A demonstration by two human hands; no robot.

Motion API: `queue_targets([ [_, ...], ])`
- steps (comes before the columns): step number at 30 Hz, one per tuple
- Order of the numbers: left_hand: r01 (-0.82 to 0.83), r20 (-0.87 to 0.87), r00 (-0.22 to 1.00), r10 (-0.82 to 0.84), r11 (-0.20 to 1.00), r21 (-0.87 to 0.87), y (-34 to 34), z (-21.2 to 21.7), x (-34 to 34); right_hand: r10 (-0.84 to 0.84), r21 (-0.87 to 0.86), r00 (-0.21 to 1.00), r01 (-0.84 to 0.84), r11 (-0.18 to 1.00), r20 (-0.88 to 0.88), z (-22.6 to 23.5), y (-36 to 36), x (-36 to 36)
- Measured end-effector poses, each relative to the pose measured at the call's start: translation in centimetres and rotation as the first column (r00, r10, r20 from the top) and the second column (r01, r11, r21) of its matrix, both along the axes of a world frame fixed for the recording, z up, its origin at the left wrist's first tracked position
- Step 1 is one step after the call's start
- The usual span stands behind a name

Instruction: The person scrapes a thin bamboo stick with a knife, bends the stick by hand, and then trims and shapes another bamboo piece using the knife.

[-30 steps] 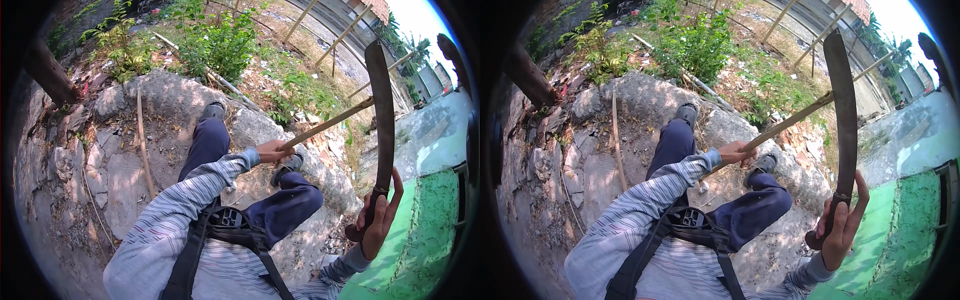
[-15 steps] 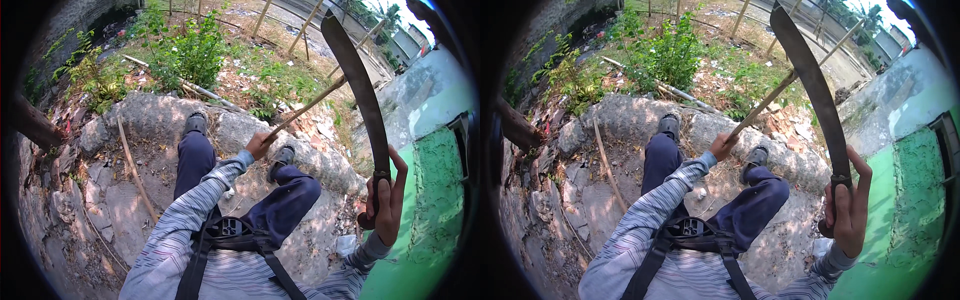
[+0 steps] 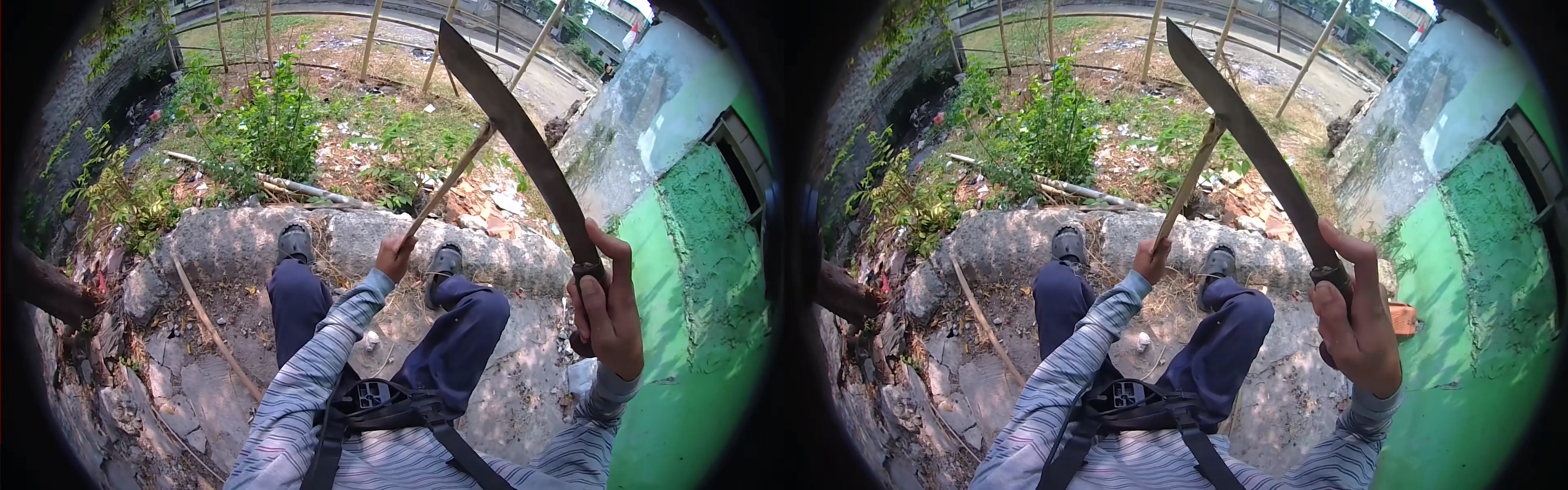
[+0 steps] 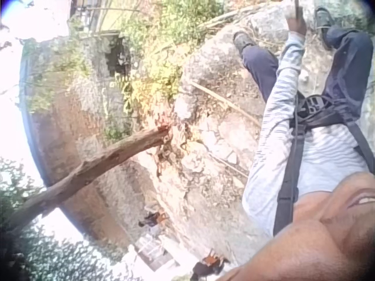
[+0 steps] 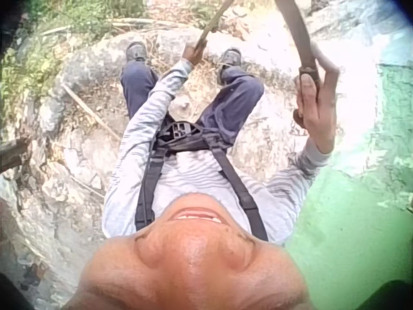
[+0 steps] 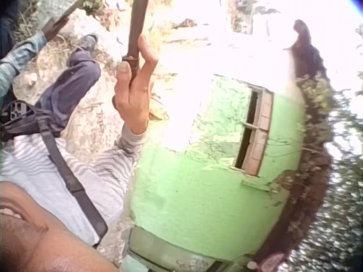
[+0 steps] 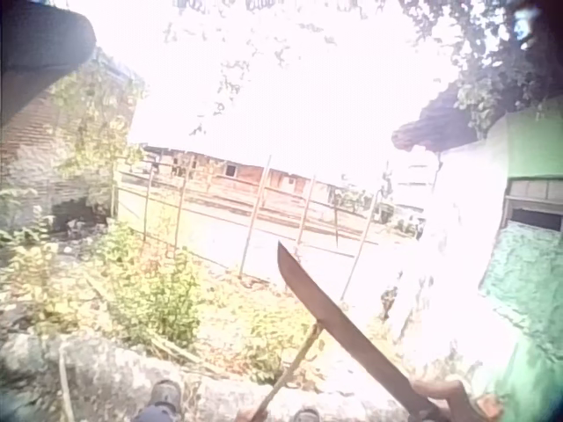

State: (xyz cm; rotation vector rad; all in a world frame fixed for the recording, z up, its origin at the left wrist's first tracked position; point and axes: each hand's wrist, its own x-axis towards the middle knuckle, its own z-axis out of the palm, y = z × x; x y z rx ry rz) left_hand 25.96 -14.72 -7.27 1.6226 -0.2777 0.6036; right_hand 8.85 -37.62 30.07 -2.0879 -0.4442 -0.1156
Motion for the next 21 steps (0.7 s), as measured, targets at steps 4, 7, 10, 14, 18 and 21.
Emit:
queue_targets([
  [4,0.043,-0.080,0.996,-0.042,0.999,0.016,-0.8,-1.0,0.9,0.007,0.013,0.989,-0.005,1.000,-0.144,0.7,0.1,0.1],
  [7,0.032,-0.056,0.998,-0.033,0.999,-0.005,-1.3,-1.5,0.5,0.026,0.055,0.986,-0.017,0.998,-0.166,0.7,-0.5,0.4],
  [10,0.117,-0.174,0.977,-0.127,0.991,-0.062,-0.7,0.1,-0.2,0.032,0.094,0.982,-0.015,0.995,-0.184,0.7,-1.2,0.4],
  [14,0.242,-0.132,0.961,-0.244,0.970,-0.035,0.0,3.0,-2.4,0.046,0.145,0.962,-0.006,0.989,-0.271,0.7,-2.3,0.1],
  [18,0.283,-0.215,0.934,-0.284,0.958,-0.036,0.2,0.7,-2.2,0.029,0.146,0.968,0.008,0.989,-0.248,-0.2,-2.6,0.3],
  [21,0.312,-0.259,0.916,-0.306,0.950,-0.021,-0.4,-1.3,-1.9,-0.009,0.145,0.971,0.045,0.988,-0.239,-0.5,-2.4,0.4],
])
